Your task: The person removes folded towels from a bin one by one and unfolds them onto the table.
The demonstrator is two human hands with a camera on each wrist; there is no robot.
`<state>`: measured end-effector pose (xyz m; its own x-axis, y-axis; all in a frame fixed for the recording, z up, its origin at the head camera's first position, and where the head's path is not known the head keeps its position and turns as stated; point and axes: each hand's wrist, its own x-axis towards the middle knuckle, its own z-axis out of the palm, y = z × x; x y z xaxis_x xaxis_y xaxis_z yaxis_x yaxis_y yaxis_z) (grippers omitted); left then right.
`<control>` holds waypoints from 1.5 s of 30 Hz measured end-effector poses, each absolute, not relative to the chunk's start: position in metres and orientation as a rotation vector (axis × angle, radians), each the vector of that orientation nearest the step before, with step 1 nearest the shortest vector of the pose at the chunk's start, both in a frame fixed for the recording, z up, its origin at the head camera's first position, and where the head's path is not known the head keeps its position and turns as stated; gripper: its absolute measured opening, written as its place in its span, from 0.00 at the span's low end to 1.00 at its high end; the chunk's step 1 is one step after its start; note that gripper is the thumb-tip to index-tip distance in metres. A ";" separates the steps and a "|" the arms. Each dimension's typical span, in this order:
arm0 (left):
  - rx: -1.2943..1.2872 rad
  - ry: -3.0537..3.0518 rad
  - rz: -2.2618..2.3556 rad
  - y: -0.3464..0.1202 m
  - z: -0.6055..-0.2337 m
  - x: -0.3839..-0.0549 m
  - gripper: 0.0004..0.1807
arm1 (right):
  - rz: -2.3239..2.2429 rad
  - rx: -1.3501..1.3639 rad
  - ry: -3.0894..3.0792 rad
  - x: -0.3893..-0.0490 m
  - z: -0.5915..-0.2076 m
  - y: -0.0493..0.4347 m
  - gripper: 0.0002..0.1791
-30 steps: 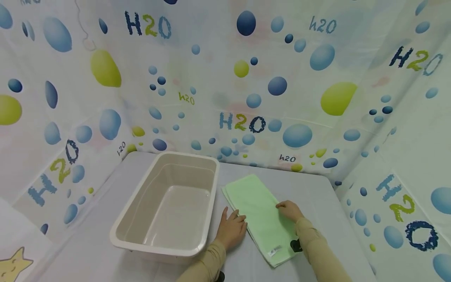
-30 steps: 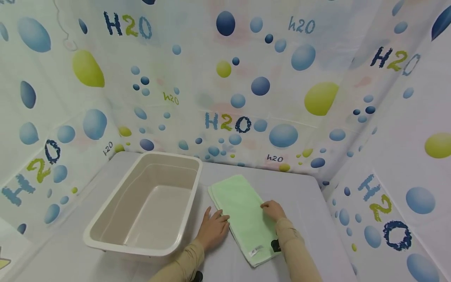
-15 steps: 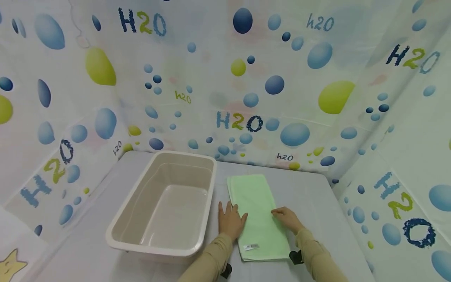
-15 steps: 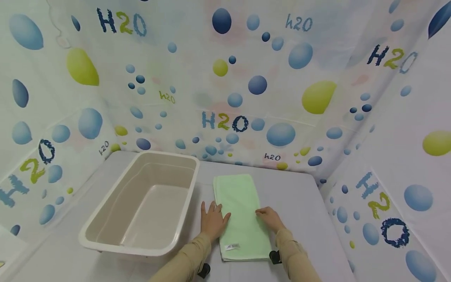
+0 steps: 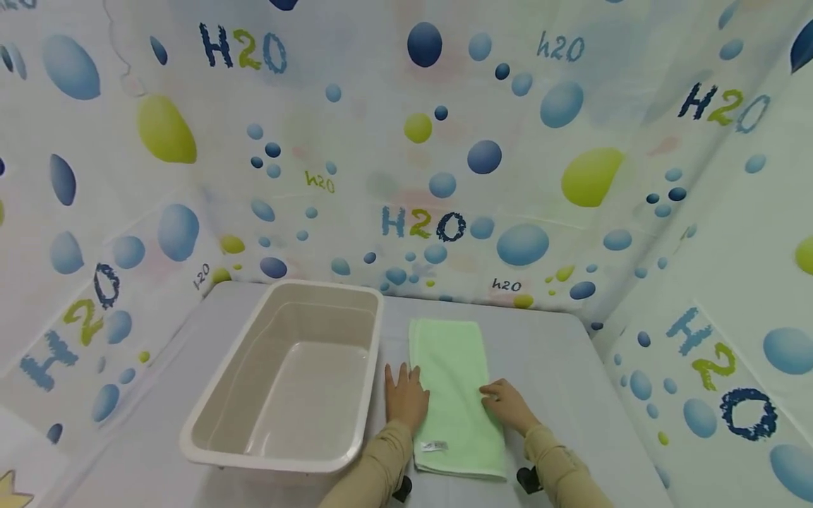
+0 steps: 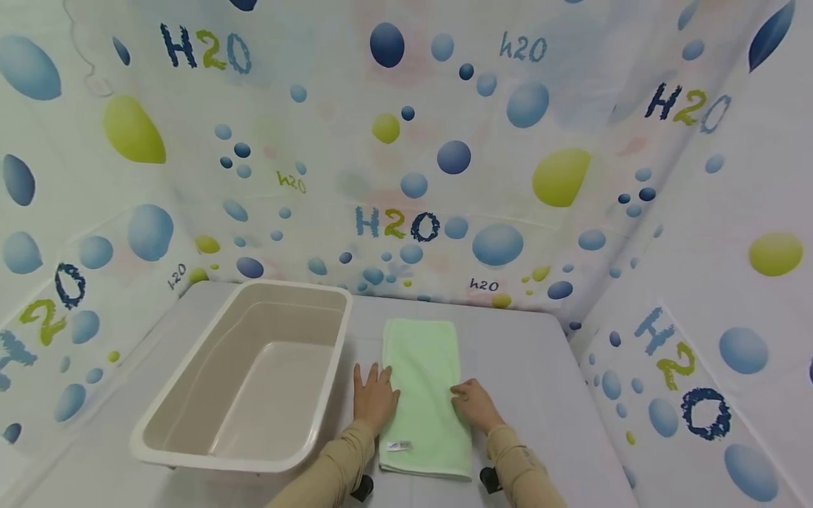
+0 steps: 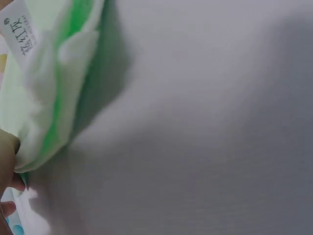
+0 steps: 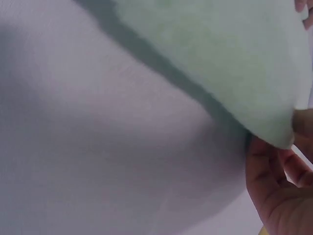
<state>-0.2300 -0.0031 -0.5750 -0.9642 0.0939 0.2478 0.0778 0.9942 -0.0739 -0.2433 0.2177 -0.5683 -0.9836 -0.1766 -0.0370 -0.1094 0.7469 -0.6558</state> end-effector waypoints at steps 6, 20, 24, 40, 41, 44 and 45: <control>-0.100 -2.905 -0.097 -0.014 -0.584 -0.220 0.21 | -0.723 -0.379 3.078 -0.242 -0.567 0.212 0.17; -0.288 -2.707 -0.398 -0.046 -0.615 -0.200 0.21 | -0.588 -0.576 2.897 -0.253 -0.554 0.146 0.13; -0.302 -2.657 -0.484 -0.048 -0.619 -0.197 0.20 | -0.682 -0.695 2.835 -0.265 -0.551 0.120 0.12; -0.329 -2.612 -0.428 -0.048 -0.624 -0.191 0.28 | -0.584 -0.518 2.955 -0.265 -0.543 0.067 0.14; -0.323 -2.637 -0.420 -0.049 -0.623 -0.193 0.29 | -0.578 -0.533 2.968 -0.267 -0.542 0.066 0.14; -0.315 -2.677 -0.401 -0.049 -0.620 -0.197 0.31 | -0.587 -0.561 2.978 -0.270 -0.540 0.066 0.13; -0.315 -2.681 -0.406 -0.049 -0.620 -0.197 0.31 | -0.592 -0.566 2.972 -0.270 -0.541 0.067 0.12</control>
